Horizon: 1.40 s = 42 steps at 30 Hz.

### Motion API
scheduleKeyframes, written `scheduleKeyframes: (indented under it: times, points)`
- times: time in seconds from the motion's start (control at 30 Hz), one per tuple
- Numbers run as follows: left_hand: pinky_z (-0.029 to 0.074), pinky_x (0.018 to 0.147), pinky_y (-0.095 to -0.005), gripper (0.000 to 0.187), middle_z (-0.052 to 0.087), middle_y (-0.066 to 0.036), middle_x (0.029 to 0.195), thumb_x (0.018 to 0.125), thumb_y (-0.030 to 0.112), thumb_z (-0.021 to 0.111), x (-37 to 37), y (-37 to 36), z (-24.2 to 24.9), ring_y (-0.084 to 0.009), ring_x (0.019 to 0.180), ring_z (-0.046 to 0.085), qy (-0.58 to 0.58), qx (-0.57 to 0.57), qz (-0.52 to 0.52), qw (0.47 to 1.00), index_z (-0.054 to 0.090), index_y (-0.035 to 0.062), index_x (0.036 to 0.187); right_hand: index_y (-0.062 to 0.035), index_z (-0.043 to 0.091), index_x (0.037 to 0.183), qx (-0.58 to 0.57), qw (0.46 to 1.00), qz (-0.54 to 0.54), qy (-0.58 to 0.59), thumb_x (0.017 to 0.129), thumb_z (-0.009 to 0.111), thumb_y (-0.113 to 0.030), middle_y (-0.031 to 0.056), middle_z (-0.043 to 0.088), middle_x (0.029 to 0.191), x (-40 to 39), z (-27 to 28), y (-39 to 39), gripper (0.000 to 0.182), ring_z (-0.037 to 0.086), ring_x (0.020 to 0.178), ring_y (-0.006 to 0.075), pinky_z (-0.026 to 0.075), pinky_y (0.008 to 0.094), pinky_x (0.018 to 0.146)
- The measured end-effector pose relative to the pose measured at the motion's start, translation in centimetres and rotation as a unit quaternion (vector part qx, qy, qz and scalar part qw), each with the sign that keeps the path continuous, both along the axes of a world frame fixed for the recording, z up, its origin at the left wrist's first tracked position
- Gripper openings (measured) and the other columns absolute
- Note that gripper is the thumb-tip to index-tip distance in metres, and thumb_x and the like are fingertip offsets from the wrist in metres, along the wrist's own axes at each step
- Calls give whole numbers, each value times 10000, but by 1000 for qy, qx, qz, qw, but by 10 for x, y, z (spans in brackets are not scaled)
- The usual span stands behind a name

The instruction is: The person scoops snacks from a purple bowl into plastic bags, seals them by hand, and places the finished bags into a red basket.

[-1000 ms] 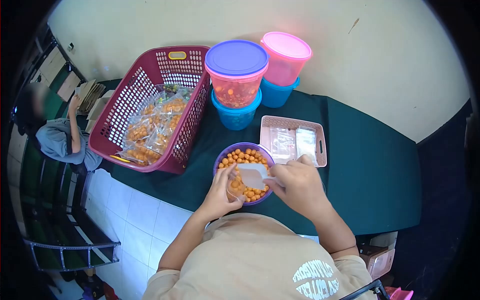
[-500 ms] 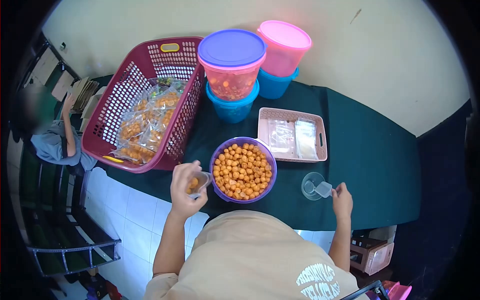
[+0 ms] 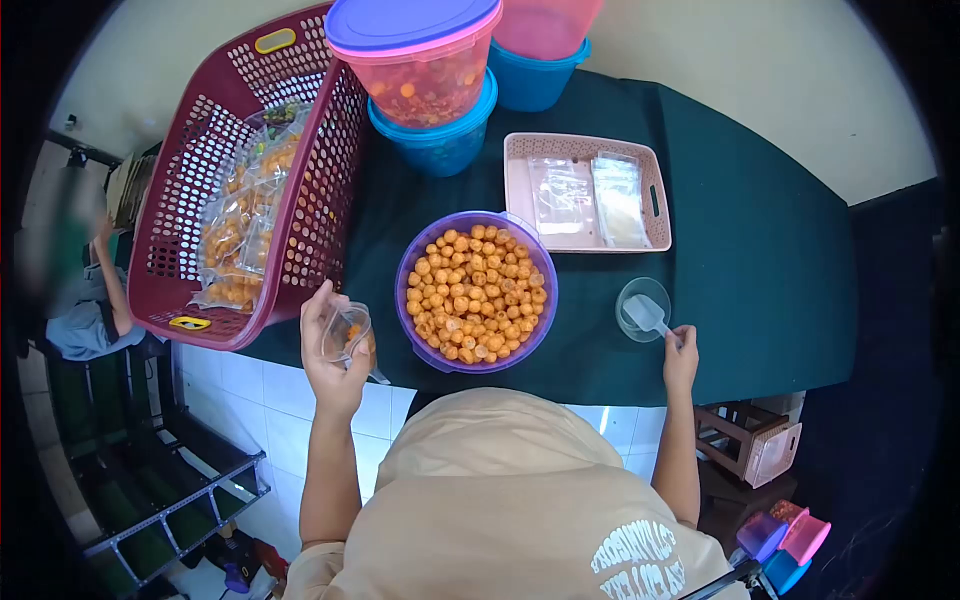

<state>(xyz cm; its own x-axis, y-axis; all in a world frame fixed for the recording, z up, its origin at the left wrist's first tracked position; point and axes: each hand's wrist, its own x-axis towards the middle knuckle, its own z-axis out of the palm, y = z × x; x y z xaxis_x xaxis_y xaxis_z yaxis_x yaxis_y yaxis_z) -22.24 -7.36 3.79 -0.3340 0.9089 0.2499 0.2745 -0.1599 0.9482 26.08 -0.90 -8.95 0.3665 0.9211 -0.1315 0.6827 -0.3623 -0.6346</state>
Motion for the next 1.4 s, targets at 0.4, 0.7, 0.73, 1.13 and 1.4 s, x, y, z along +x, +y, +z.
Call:
scheduleKeyframes:
  times: [0.4, 0.7, 0.73, 1.13, 1.4]
  points:
    - [432, 970, -325, 661, 437, -111, 1191, 765, 52, 603, -24, 7, -20, -199, 1114, 493, -9, -36, -39, 999, 390, -15, 1387, -137, 669, 860, 213, 938, 221, -160, 737, 716, -122, 81, 547, 1039, -172, 121, 43, 132, 494, 1013, 292, 361, 434, 864]
    - [427, 959, -350, 648, 479, -126, 1140, 727, 75, 621, -35, 16, -18, -231, 1061, 511, 21, -42, -50, 998, 444, -11, 1345, -161, 687, 831, 176, 812, 497, -250, 736, 714, -222, 3, 523, 970, -286, 86, 72, 117, 463, 978, 207, 334, 412, 826]
    - [425, 956, -355, 653, 486, -128, 1131, 721, 75, 621, -32, 15, -17, -233, 1057, 513, -15, -54, -36, 998, 445, -9, 1345, -159, 689, 827, 162, 806, 503, -267, 745, 704, -235, 5, 519, 964, -287, 84, 73, 113, 458, 980, 206, 334, 415, 828]
    - [424, 958, -357, 672, 488, -131, 1137, 698, 51, 611, -40, 4, -25, -239, 1050, 516, -10, -62, -23, 998, 447, 5, 1348, -114, 667, 844, 167, 786, 538, -256, 793, 584, -159, 25, 498, 949, -294, 83, 79, 107, 462, 966, 212, 349, 413, 804]
    - [430, 958, -350, 681, 476, -134, 1160, 693, 37, 604, -43, 2, -29, -239, 1058, 516, -17, -64, -27, 997, 441, 9, 1353, -127, 681, 831, 136, 811, 535, -192, 734, 681, -187, 25, 513, 950, -288, 91, 86, 114, 472, 978, 219, 346, 418, 831]
